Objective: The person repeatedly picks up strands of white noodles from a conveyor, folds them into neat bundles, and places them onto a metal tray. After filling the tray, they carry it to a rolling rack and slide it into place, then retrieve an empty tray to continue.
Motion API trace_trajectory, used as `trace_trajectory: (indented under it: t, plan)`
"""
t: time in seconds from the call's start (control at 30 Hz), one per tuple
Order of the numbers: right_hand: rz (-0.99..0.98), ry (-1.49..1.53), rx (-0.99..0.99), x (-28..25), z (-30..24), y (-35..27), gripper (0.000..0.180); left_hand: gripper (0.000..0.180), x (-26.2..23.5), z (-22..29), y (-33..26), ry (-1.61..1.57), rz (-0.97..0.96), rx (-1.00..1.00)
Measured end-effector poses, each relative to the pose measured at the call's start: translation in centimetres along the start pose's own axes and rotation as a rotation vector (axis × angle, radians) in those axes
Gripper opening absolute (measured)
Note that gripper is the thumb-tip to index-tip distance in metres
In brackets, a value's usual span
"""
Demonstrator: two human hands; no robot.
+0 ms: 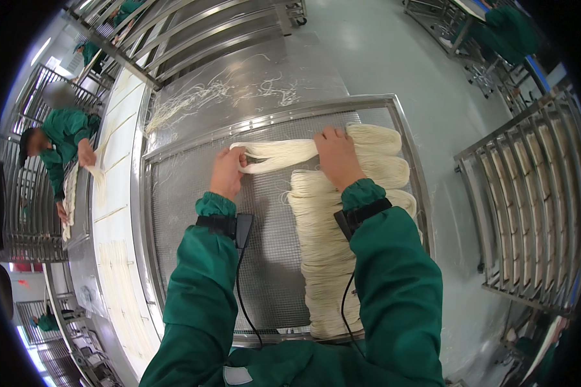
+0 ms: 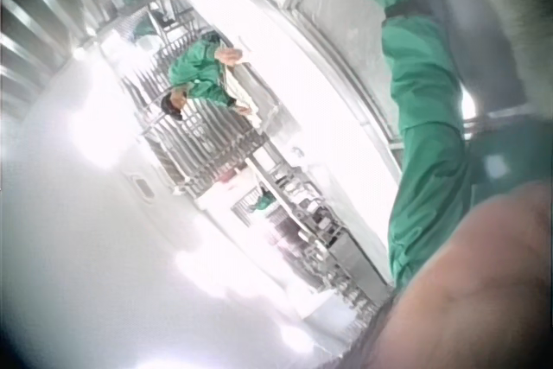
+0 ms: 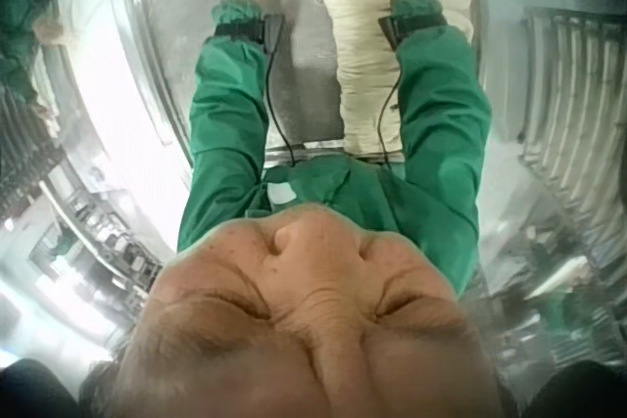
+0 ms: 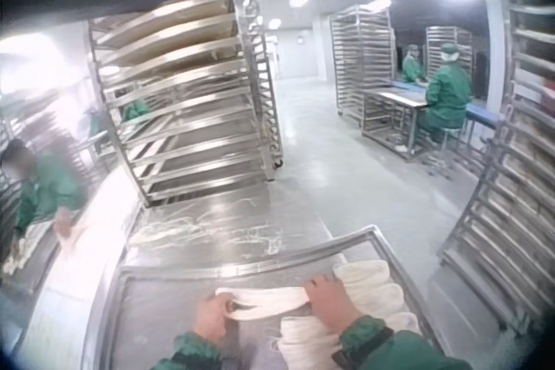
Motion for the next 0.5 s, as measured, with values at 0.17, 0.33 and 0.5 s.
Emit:
trace_trajectory:
  t: [0.17,0.33,0.5]
  plan:
    - [0.103,0.325,-0.029,-2.9,1.0,-1.0,0.035,0.021,4.1,5.4,-2.9,0.315,-0.279,0.180]
    - [0.188,0.524,0.103,-6.1,2.4,-2.6,0.030,0.032,11.5,7.8,-4.9,0.517,-0.596,0.149]
    - [0.274,0.500,0.075,-6.4,2.7,-3.5,0.023,0.027,14.4,4.5,-2.4,0.507,-0.579,0.209]
Point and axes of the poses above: each hand's wrist, its own y-axis towards the middle knuckle, its own x-axis out of the palm, z = x × y, the point moved 3 cm from there along y, towards the middle knuckle, and after that the axes turned 10 degrees about y, right-handed, at the moved point
